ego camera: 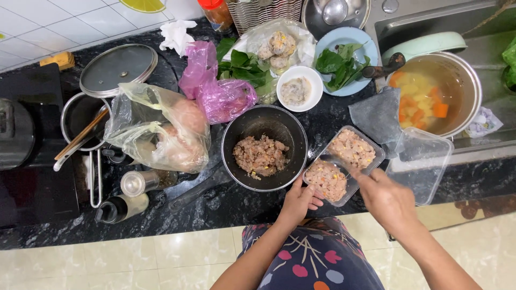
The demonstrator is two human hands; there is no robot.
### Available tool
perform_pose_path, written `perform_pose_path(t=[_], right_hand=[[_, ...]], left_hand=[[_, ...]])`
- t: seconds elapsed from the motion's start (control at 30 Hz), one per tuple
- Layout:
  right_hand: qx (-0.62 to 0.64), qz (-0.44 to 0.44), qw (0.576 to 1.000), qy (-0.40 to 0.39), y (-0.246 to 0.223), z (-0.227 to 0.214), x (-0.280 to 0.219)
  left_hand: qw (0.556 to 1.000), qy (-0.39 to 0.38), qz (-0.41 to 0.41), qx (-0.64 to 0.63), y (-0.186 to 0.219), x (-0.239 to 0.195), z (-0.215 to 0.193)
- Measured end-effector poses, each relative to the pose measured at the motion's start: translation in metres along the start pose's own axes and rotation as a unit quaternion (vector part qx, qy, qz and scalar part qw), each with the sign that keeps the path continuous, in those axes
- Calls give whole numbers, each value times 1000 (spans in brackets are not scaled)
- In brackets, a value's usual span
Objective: The person spoons a minced meat mixture from a pan into a clear plastic container, pressing and leveling it with the spoon. They then place the filled container into a plastic bag and gather the bag closed on the counter.
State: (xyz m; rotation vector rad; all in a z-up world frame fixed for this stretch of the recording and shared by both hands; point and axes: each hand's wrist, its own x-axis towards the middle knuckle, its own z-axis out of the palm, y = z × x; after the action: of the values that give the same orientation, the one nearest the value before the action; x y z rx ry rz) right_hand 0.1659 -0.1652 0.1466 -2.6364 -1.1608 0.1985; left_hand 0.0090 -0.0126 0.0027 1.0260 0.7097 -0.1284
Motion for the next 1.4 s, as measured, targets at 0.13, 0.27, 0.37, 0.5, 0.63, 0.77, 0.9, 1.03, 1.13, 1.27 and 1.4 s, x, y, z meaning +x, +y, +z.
perform_pose_path(t=[0.13,0.27,0.37,0.5,0.63,0.77,0.9,1.03,1.13,1.27,1.4], right_hand=[[-11,24,998,-59,-2,-2,-9],[7,33,999,-37,0,-5,-7],[15,36,999,-23,2,3,-17],[38,67,997,-17,-1,6,-26],[76,111,991,-9,4,-11,-22],[57,62,996,-11,16,-32,-1],[33,-39,999,-20,40,-13,8],[38,-27,996,-73,44,-14,11],[54,-10,995,-89,43,-20,16],[34,-33,994,-101,42,-26,18],[-11,-28,992,-123,35,-43,17]], left_hand=[[1000,10,-22,14,4,0,2],[1000,5,-8,4,0,1,0],[1000,2,-6,13,1,0,0],[1000,4,-5,9,-9,4,-2],[1000,-2,-5,11,-5,2,-4],[1000,-20,-19,4,3,1,-1],[999,-29,-34,-19,5,-1,-1],[999,-25,-34,-31,5,1,-1],[998,-25,-47,-28,5,1,0],[998,-29,-45,-24,2,3,-2],[999,-20,-40,-24,4,1,1]])
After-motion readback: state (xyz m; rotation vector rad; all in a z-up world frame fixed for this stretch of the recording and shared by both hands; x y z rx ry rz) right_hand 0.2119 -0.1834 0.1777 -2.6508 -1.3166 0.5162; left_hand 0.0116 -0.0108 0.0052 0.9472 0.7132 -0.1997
